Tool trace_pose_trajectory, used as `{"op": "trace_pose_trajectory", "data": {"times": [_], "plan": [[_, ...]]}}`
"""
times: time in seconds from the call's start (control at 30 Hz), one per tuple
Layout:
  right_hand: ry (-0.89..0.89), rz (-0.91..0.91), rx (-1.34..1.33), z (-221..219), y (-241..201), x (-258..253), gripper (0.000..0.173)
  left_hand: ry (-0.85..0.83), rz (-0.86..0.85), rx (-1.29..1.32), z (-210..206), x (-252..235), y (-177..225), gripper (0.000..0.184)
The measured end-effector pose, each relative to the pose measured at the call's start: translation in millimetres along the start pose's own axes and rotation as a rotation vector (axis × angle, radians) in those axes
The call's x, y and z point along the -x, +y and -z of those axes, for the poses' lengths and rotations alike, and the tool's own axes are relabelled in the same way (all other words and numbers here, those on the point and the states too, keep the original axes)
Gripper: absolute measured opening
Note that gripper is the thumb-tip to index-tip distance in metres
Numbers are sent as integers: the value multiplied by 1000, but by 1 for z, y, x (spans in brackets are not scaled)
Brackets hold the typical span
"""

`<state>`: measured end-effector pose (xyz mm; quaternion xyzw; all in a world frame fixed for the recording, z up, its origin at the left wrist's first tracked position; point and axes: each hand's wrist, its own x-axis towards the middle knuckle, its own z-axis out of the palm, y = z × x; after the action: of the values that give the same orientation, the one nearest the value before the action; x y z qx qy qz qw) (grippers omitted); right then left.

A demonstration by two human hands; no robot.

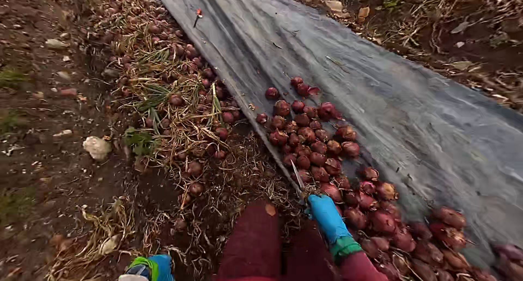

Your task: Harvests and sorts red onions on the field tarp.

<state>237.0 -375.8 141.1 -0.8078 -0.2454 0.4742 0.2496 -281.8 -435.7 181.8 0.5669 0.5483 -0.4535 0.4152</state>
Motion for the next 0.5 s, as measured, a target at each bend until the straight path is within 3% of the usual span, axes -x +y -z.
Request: {"op": "trace_pose_trajectory", "data": {"times": [0.03, 0.1, 0.23, 0.3, 0.4, 0.43, 0.5], "plan": [[-24, 16, 62, -16, -6, -3, 47, 45, 16, 110, -15, -11, -15, 87], [-113, 26, 210, -43, -13, 1, 70, 139, 107, 350, -23, -19, -27, 80], [-247, 18, 342, -88, -36, -5, 69, 644, 223, 873, 29, -67, -9, 45], [-276, -11, 331, -102, -35, -5, 59, 796, 276, 1088, 56, -117, 2, 49], [-351, -99, 246, -109, -20, 5, 38, 793, 383, 1259, 92, -203, 27, 73], [-380, -127, 185, -107, -17, 12, 32, 763, 424, 1211, 106, -220, 38, 77], [-406, -160, 117, -99, -6, 22, 36, 711, 476, 1032, 124, -238, 52, 80]]}}
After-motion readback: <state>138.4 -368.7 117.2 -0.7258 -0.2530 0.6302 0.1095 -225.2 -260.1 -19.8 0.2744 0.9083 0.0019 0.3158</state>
